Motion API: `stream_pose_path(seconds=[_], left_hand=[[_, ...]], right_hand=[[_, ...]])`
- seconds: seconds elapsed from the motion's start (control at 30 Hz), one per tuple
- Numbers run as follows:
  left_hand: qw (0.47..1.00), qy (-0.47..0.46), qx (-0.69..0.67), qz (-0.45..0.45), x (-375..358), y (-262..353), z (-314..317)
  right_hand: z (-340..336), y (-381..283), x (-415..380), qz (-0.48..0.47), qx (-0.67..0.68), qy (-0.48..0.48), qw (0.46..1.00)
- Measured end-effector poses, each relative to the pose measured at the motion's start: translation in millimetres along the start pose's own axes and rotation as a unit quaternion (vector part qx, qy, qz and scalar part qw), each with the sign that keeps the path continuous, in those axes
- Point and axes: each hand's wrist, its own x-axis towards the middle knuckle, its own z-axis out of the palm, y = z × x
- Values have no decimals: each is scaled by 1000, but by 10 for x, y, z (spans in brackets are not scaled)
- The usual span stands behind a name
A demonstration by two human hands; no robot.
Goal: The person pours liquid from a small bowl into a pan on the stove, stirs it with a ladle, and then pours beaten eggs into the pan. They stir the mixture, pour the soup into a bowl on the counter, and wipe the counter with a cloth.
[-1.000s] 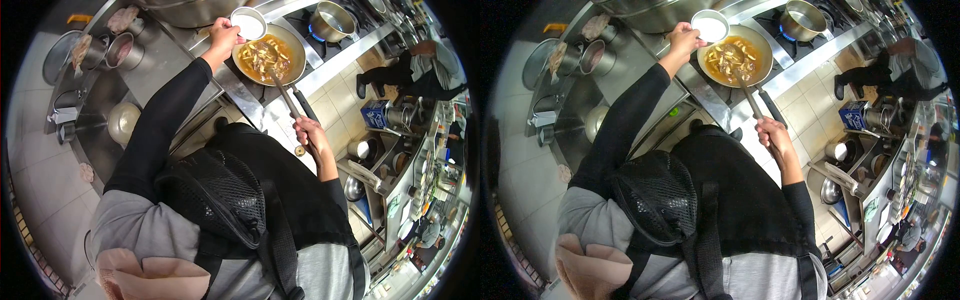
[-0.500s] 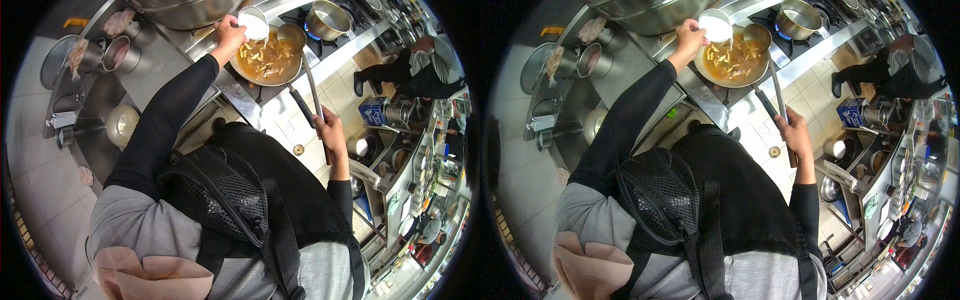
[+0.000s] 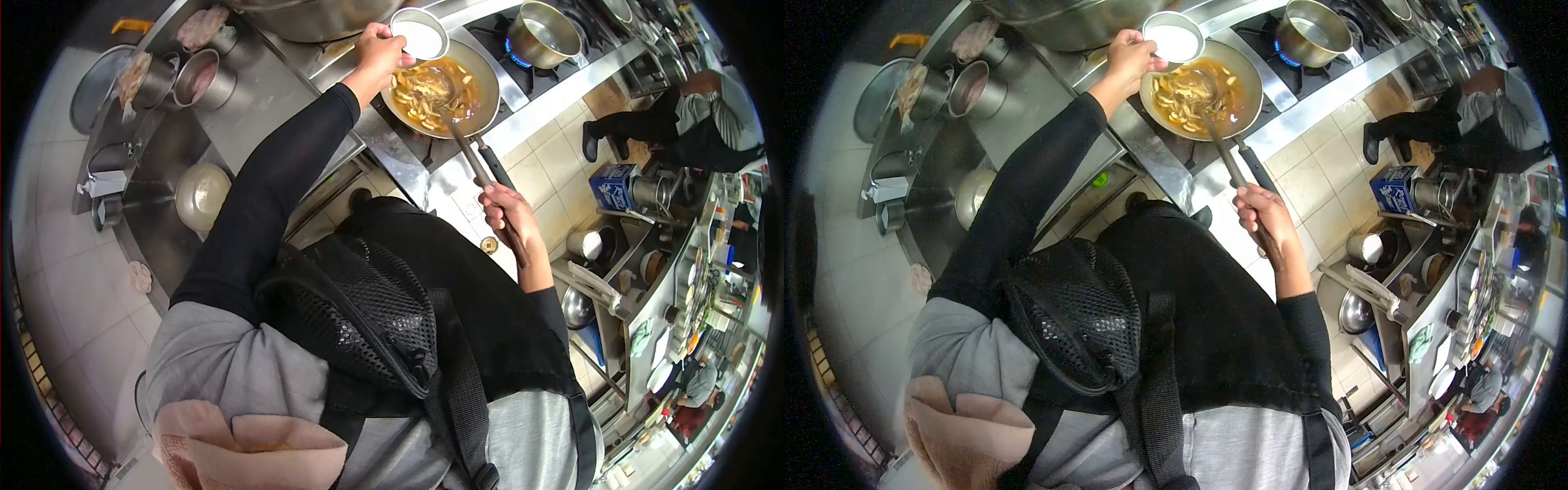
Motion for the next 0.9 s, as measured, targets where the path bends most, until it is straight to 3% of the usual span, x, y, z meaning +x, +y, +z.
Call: stream_pose_path(seconds=[0.13,0.23,0.3,0.43,0.53,0.63,0.67,0.73,0.77,0.8,0.87,0.9], left_hand=[[1000,-12,3,0,23,-7,-13],[997,1,66,46,71,-67,26],[983,-2,158,93,43,-42,53],[983,-10,153,99,20,-49,58],[992,-11,113,57,-23,27,43],[999,-34,-26,-32,-35,73,-29],[999,-32,-25,-31,-42,83,-47],[996,-23,-56,-59,-82,113,-80],[997,-21,-56,-58,-111,132,-95],[996,-19,-54,-61,-143,155,-119],[997,-19,-40,-62,-218,183,-195],[998,-26,-29,-55,-243,179,-259]], right_hand=[[-96,-55,-198,-35,-90,42,994],[-102,-177,-350,-93,-274,99,952],[-82,-283,-421,-112,-321,116,933],[-117,-345,-364,-162,-400,147,890],[-162,-326,-172,-161,-423,163,877],[-429,-50,286,-235,-507,175,811],[-347,-26,319,-225,-506,162,817],[-224,36,369,-130,-433,114,885],[-148,100,361,-141,-347,60,925],[-108,92,311,-87,-266,19,960],[-9,51,138,-26,-86,25,996],[-152,127,141,-30,-99,-4,995]])
